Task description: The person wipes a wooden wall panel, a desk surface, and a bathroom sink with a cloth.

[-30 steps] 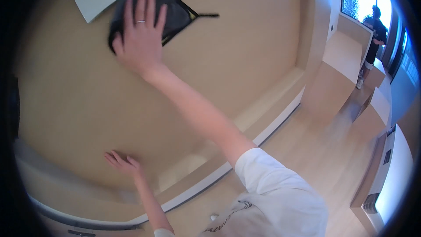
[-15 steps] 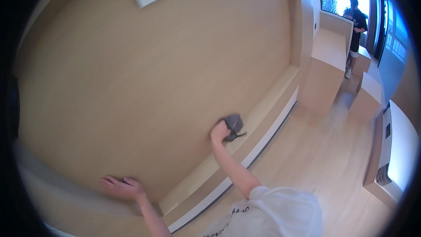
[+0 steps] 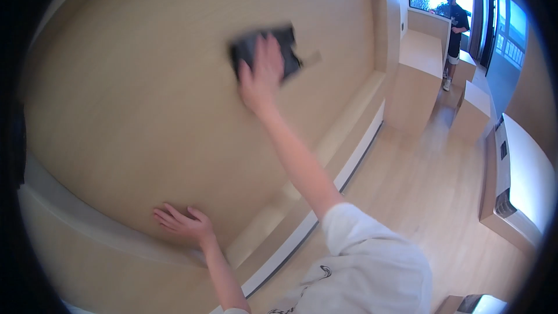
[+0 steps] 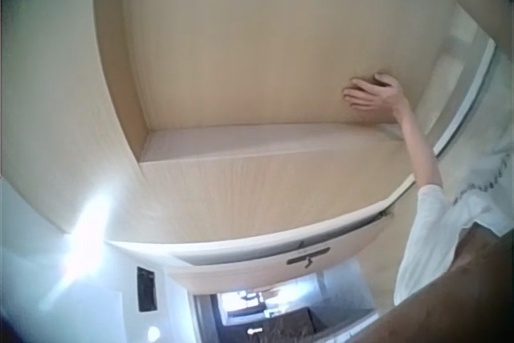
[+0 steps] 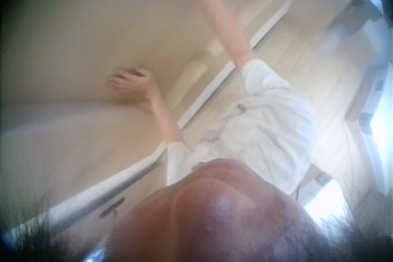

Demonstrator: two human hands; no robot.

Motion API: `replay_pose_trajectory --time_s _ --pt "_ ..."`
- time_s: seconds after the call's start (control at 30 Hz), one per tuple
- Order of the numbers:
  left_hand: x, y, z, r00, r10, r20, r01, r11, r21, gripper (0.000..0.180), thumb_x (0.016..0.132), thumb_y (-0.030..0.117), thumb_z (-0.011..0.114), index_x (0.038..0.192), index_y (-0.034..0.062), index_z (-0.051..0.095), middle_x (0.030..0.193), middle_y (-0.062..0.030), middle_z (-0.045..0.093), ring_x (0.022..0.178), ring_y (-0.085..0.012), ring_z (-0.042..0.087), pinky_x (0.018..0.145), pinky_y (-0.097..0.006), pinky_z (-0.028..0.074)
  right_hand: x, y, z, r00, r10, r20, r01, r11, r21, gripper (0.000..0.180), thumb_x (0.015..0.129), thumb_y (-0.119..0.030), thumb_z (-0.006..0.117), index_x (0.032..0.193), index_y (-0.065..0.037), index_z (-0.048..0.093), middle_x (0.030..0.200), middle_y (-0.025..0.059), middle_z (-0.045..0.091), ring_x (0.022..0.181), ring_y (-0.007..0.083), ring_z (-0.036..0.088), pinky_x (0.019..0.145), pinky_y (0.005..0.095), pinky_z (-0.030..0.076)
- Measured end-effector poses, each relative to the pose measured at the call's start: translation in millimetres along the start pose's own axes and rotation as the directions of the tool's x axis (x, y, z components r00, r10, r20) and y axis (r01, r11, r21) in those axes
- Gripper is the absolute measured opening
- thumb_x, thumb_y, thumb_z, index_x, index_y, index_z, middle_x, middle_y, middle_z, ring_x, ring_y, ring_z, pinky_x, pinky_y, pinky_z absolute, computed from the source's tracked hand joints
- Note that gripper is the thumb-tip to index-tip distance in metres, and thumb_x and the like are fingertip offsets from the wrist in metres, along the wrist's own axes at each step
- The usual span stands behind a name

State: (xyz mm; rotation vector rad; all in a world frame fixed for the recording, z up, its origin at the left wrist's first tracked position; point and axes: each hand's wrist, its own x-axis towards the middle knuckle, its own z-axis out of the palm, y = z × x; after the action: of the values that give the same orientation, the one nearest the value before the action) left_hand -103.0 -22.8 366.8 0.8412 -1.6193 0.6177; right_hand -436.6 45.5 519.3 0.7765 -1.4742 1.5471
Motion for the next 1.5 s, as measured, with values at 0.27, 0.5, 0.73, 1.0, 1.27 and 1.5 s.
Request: replay_pose_trajectory --time_s 0.27,0.5,0.73,1.0,1.27,1.5 --pt "-4.7 7.6 4.8 0.999 0.033 -0.021 -0.033 0.999 0.014 0.063 0.092 0.029 0.045 0.148 0.003 0.033 0.156 -0.0277 0.02 0.144 -0.0476 0.019 0.112 -0.062 0.014 -308.8 81.2 -48.6 0.542 0.788 0.293 -0.72 0.615 -0.322 0.053 0.093 -0.009 0.04 0.138 0.016 0.029 0.145 0.026 0.038 0.136 0.0375 0.034 0.117 0.0436 0.02" --pt "6.6 -6.9 -2.5 0.999 0.035 -0.018 -0.035 0.999 -0.013 0.059 0.093 0.025 0.043 0.147 0.0037 0.032 0.156 -0.0279 0.019 0.144 -0.0479 0.017 0.113 -0.063 0.013 -43.3 -67.6 -0.5 0.99 0.141 -0.027 -0.13 0.963 0.237 0.088 0.064 -0.023 0.06 0.144 0.002 0.034 0.152 0.023 0.031 0.143 0.0398 0.024 0.115 0.0531 0.015" --pt "0.6 17.5 -1.4 0.999 -0.032 -0.037 0.032 0.999 0.008 0.054 0.096 0.024 0.041 0.144 -0.0012 0.034 0.153 -0.0293 0.022 0.141 -0.0488 0.023 0.115 -0.06 0.017 84.9 -76.4 5.6 0.982 -0.185 -0.034 0.187 0.934 0.305 0.036 0.078 -0.012 0.059 0.113 -0.004 0.056 0.15 0.021 0.035 0.14 0.0388 0.03 0.114 0.0576 0.017" --pt "10.0 31.1 2.2 0.995 -0.093 -0.025 0.095 0.982 0.161 0.056 0.094 0.022 0.037 0.144 -0.0024 0.031 0.153 -0.0312 0.022 0.14 -0.0504 0.023 0.114 -0.062 0.016 -243.1 101.1 -47.3 0.899 0.328 0.29 -0.315 0.944 -0.093 0.069 0.077 -0.011 0.056 0.142 -0.001 0.038 0.15 0.0275 0.03 0.141 0.0469 0.024 0.115 0.0556 0.02" --pt "-1.8 14.7 -6.6 0.996 -0.088 -0.014 0.09 0.973 0.211 0.063 0.087 0.019 0.04 0.143 -0.0066 0.029 0.151 -0.034 0.022 0.14 -0.0511 0.021 0.115 -0.06 0.014 -215.7 38.4 -49.3 0.863 0.442 0.244 -0.454 0.891 -0.012 0.066 0.098 -0.023 0.038 0.151 0.006 0.011 0.157 0.03 0.005 0.147 0.0439 0.004 0.118 0.0513 0.006" --pt "-8.8 6.5 -23.2 0.985 -0.064 0.163 0.045 0.992 0.115 0.068 0.088 0.019 0.05 0.144 -0.0081 0.025 0.153 -0.0336 0.018 0.142 -0.0499 0.017 0.117 -0.056 0.013 48.6 -113.5 10.2 0.915 -0.402 -0.02 0.383 0.855 0.351 0.054 0.08 -0.014 0.063 0.133 -0.01 0.054 0.146 0.0153 0.044 0.138 0.0339 0.037 0.112 0.0569 0.023"
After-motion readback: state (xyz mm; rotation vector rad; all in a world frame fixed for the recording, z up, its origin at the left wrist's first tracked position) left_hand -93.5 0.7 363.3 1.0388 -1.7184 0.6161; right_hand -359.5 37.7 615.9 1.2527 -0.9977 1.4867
